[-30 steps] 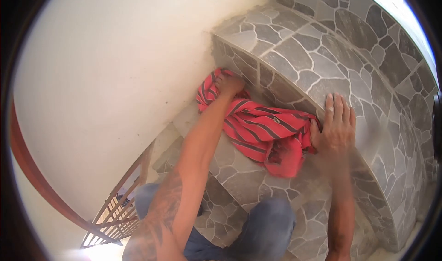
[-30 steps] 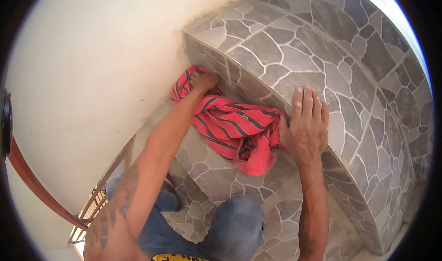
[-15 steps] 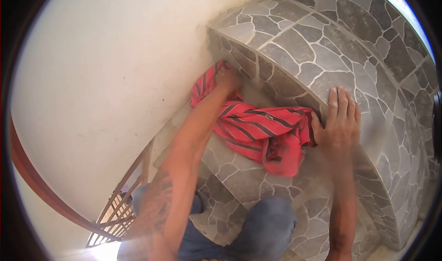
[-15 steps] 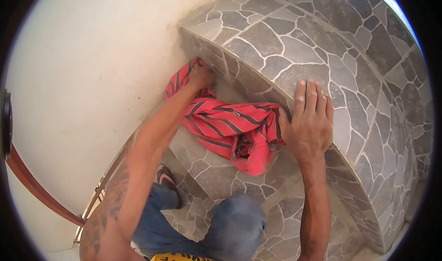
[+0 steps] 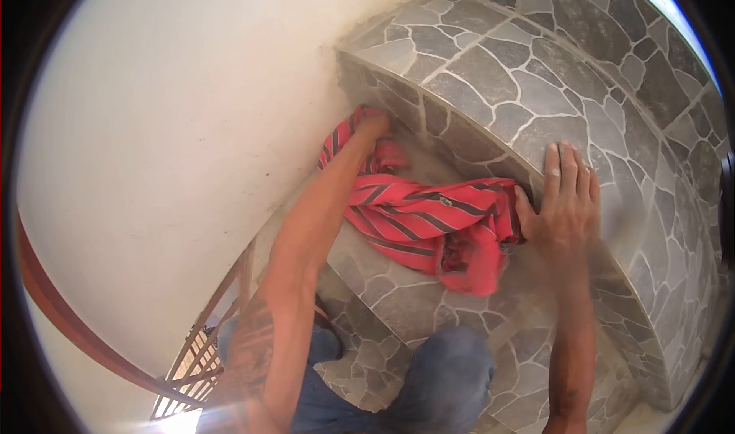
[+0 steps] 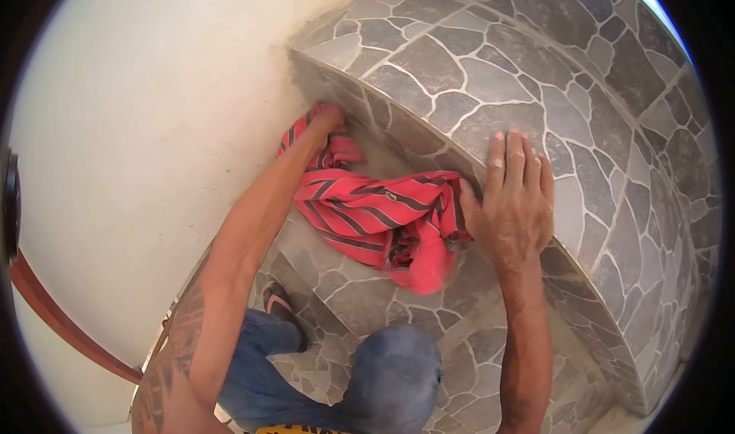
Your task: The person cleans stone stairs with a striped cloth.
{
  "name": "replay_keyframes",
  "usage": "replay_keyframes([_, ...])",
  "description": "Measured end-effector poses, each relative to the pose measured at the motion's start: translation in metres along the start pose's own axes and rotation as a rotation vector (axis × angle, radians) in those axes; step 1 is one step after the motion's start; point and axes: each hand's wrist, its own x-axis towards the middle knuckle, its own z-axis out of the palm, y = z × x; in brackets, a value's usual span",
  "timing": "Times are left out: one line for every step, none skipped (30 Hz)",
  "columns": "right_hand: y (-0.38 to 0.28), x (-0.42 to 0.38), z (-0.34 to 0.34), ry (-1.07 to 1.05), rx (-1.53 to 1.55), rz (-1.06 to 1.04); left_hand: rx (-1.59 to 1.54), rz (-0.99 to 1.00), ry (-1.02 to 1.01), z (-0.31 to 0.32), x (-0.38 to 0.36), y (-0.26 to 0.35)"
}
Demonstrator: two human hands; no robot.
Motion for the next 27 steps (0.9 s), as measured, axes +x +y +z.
replay_keyframes([0.003,0.000,-0.001,-0.005,-0.007,-0.007,-0.073,-0.005,-0.040,-0.002,0.008,0.000])
replay_keyframes([0.003,0.000,-0.001,-0.010,-0.008,-0.008,-0.173,-0.001,-0.080,-0.005,0.012,-0.005])
replay_keyframes([0.000,0.000,-0.002,-0.009,0.004,-0.008,-0.329,0.004,-0.099,-0.006,0.013,-0.017])
replay_keyframes([-0.001,0.004,-0.002,0.002,0.010,-0.005,-0.516,0.010,-0.066,-0.004,0.014,-0.027])
replay_keyframes([-0.001,0.003,-0.002,0.005,0.010,0.002,-0.712,0.022,-0.010,0.002,0.014,-0.034])
replay_keyframes([0.001,0.001,-0.002,-0.002,0.006,0.009,-0.903,0.048,0.079,0.005,0.010,-0.036])
replay_keyframes([0.002,0.001,-0.001,0.001,-0.005,0.008,-1.067,0.099,0.165,0.008,0.003,-0.036])
replay_keyframes([0.002,0.001,-0.002,-0.005,-0.011,0.007,-1.181,0.159,0.234,0.014,-0.003,-0.035])
replay_keyframes([0.001,0.001,-0.001,-0.005,-0.013,0.003,-1.198,0.243,0.296,0.017,-0.008,-0.037])
replay_keyframes([0.001,0.002,0.000,-0.004,-0.016,0.006,-0.914,0.378,0.338,0.017,-0.010,-0.039])
replay_keyframes([0.002,0.002,0.000,-0.001,-0.019,0.008,-0.599,0.486,0.393,0.016,-0.011,-0.041])
replay_keyframes([0.000,0.001,0.000,0.002,-0.016,0.006,-0.038,0.543,0.435,0.015,-0.013,-0.047])
replay_keyframes([-0.001,0.001,0.001,-0.006,-0.009,0.001,-0.034,0.428,0.389,0.014,-0.012,-0.046])
replay_keyframes([-0.001,0.000,0.001,-0.008,-0.004,-0.001,-0.029,0.317,0.347,0.014,-0.010,-0.037])
replay_keyframes([0.001,0.002,0.000,-0.001,-0.007,-0.003,-0.027,0.212,0.317,0.014,-0.002,-0.022])
replay_keyframes([0.002,0.003,-0.001,0.000,0.001,-0.003,-0.028,0.105,0.285,0.014,0.005,-0.005])
replay_keyframes([0.003,0.003,-0.001,-0.002,0.006,-0.001,-0.043,0.017,0.213,0.012,0.010,0.005])
replay_keyframes([0.003,0.001,-0.002,-0.009,0.012,0.001,-0.117,-0.031,0.124,0.009,0.015,0.004])
replay_keyframes([0.002,0.000,-0.003,-0.013,0.020,-0.005,-0.224,-0.067,0.040,0.009,0.021,-0.005])
replay_keyframes([0.003,0.002,-0.003,-0.008,0.023,-0.008,-0.403,-0.073,-0.019,0.008,0.024,-0.019])
replay_keyframes([0.005,0.002,-0.004,-0.011,0.030,-0.008,-0.601,-0.060,-0.031,0.015,0.031,-0.037])
replay_keyframes([0.006,0.003,-0.005,-0.007,0.023,-0.006,-0.743,0.073,0.096,0.042,0.049,-0.064])
replay_keyframes([0.006,0.003,-0.005,-0.011,0.018,-0.005,-0.796,0.318,0.323,0.085,0.071,-0.097])
replay_keyframes([0.004,0.001,-0.004,-0.021,0.018,-0.007,-0.907,0.267,0.376,0.075,0.048,-0.084])
replay_keyframes([0.003,0.001,-0.003,-0.012,0.022,0.002,-1.019,0.221,0.435,0.065,0.024,-0.071])
replay_keyframes([0.002,0.002,-0.002,-0.005,0.024,0.006,-1.431,0.130,0.372,0.054,0.003,-0.044])
replay_keyframes([0.003,0.001,-0.002,-0.003,0.023,0.010,-1.841,0.020,0.293,0.040,-0.015,-0.018])
